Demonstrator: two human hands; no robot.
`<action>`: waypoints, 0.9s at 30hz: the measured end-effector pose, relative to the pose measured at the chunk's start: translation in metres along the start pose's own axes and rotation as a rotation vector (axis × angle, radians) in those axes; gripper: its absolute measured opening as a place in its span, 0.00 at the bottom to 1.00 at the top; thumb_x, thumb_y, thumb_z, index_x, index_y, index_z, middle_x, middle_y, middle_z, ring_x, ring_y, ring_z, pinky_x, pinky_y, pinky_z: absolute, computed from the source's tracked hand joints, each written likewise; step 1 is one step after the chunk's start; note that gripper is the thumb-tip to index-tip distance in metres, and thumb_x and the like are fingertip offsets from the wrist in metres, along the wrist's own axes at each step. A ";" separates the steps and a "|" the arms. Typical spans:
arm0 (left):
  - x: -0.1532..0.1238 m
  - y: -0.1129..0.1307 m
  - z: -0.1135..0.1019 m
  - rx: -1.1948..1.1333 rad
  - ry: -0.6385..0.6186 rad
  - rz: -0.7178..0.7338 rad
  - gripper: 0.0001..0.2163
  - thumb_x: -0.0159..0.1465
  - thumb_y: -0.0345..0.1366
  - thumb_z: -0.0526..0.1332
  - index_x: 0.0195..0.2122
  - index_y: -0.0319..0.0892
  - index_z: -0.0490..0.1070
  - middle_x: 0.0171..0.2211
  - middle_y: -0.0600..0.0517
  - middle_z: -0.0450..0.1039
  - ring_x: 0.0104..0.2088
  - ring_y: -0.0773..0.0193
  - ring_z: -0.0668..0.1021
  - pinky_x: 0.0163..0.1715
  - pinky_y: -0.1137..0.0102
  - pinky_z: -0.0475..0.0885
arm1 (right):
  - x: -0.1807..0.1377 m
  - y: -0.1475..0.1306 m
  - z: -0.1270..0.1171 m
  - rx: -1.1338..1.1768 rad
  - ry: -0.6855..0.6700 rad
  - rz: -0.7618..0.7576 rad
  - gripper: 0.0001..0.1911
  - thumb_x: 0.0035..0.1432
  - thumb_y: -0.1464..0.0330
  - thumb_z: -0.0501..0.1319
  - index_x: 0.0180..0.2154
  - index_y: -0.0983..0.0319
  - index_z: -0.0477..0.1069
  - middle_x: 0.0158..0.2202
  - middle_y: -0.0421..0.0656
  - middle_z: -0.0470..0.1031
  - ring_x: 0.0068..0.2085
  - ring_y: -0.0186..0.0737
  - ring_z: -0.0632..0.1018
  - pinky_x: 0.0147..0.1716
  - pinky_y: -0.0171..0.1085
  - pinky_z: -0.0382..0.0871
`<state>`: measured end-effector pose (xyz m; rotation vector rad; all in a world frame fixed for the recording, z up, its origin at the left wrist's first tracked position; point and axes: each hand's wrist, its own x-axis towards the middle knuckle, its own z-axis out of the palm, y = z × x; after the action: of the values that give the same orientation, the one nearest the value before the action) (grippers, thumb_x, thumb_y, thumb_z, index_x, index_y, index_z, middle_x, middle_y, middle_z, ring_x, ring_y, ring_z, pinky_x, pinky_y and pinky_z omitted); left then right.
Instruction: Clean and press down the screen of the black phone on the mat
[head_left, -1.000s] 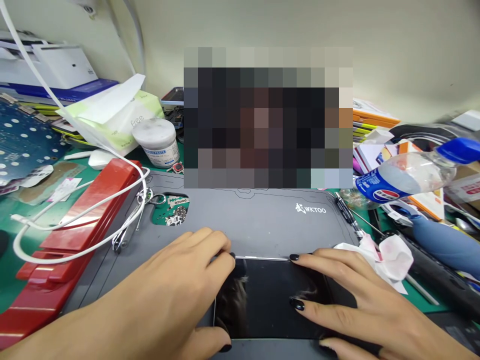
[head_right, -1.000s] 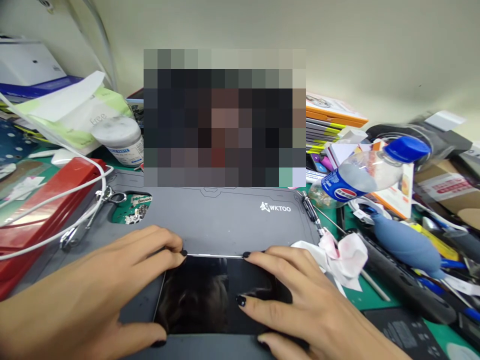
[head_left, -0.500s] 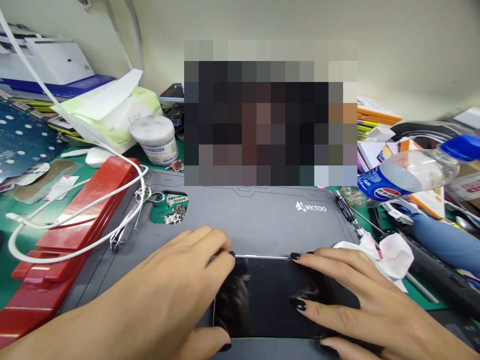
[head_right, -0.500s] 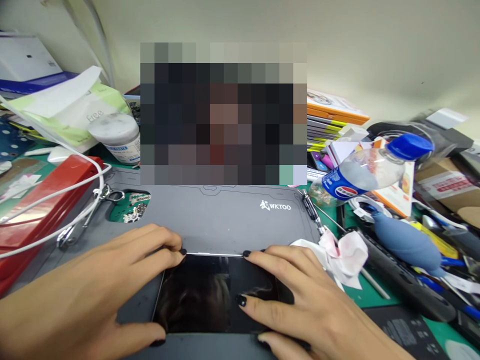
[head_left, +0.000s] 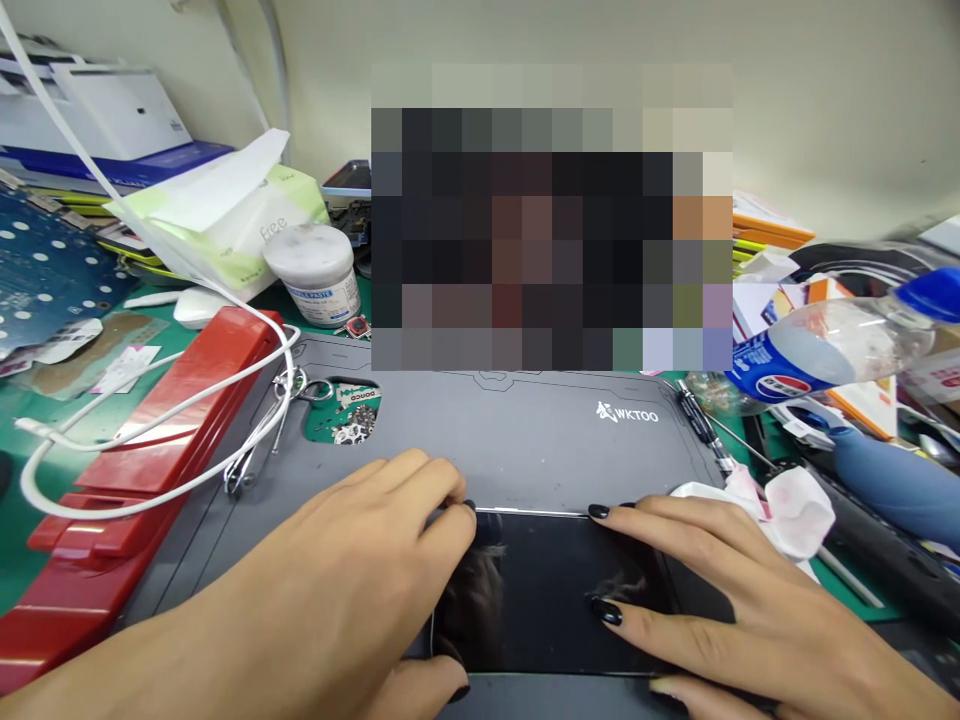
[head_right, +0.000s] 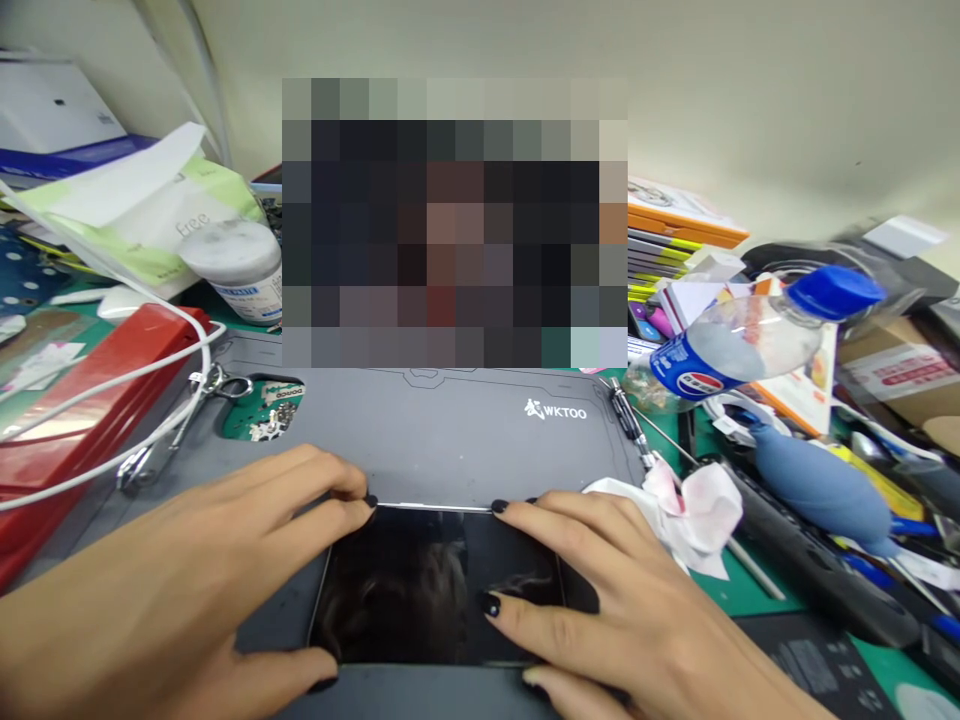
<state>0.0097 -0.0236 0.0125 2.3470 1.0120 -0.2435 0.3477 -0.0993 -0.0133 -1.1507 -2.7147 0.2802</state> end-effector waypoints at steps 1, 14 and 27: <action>0.000 -0.001 0.000 0.005 -0.009 -0.001 0.17 0.57 0.33 0.76 0.49 0.44 0.84 0.55 0.45 0.82 0.53 0.40 0.84 0.54 0.48 0.83 | -0.001 0.000 0.000 0.000 0.002 -0.004 0.26 0.69 0.65 0.70 0.65 0.38 0.81 0.74 0.38 0.75 0.68 0.56 0.80 0.60 0.52 0.84; -0.002 -0.002 0.003 -0.029 0.046 0.008 0.14 0.56 0.33 0.76 0.43 0.44 0.84 0.50 0.47 0.83 0.49 0.42 0.84 0.50 0.51 0.83 | -0.002 -0.001 0.000 0.024 0.018 0.000 0.26 0.68 0.67 0.70 0.64 0.39 0.83 0.75 0.39 0.74 0.68 0.56 0.80 0.61 0.52 0.84; -0.001 0.000 0.001 -0.039 -0.029 -0.026 0.16 0.58 0.32 0.75 0.48 0.44 0.84 0.56 0.45 0.81 0.54 0.39 0.83 0.55 0.43 0.83 | 0.004 -0.002 0.000 0.014 0.071 -0.034 0.23 0.69 0.68 0.69 0.62 0.42 0.84 0.75 0.38 0.74 0.68 0.52 0.78 0.64 0.47 0.81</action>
<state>0.0093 -0.0251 0.0122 2.2905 1.0249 -0.2643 0.3440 -0.0981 -0.0126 -1.0881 -2.6639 0.2481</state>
